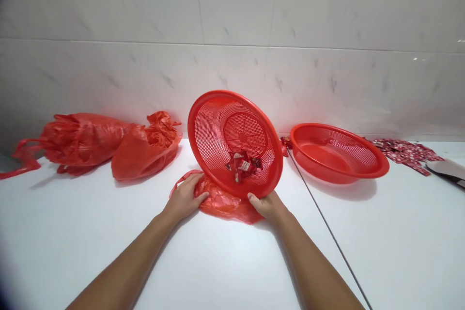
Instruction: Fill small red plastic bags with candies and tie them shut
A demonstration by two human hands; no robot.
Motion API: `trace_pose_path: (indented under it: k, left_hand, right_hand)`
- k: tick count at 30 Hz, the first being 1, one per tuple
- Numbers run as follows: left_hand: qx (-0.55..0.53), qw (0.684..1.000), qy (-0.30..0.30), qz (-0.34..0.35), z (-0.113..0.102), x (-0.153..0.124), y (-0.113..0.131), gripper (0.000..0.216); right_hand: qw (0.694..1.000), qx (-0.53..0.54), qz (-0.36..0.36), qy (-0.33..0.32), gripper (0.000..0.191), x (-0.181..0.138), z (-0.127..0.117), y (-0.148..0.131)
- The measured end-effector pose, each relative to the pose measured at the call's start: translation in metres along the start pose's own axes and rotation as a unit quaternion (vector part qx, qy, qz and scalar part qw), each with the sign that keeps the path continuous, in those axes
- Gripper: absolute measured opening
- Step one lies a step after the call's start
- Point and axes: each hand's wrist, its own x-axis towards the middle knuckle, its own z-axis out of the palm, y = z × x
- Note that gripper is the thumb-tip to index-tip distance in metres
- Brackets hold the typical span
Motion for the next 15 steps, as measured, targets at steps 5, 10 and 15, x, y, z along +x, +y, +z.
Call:
trace_pose_path:
  k: [5,10,15]
  left_hand:
    - [-0.043,0.999,0.015,-0.024,0.01,0.004,-0.006,0.066]
    - [-0.055,0.998,-0.001,-0.002,0.013,0.007,-0.006,0.082]
    - [-0.08,0.997,-0.004,0.0,0.017,0.006,-0.008,0.096]
  right_hand:
    - [0.997,-0.021,-0.065,-0.022,0.041,0.002,0.003,0.001]
    - [0.997,-0.033,-0.065,-0.013,0.045,0.004,-0.001,0.001]
    - [0.996,-0.037,-0.078,-0.003,0.063,0.003,-0.004,0.003]
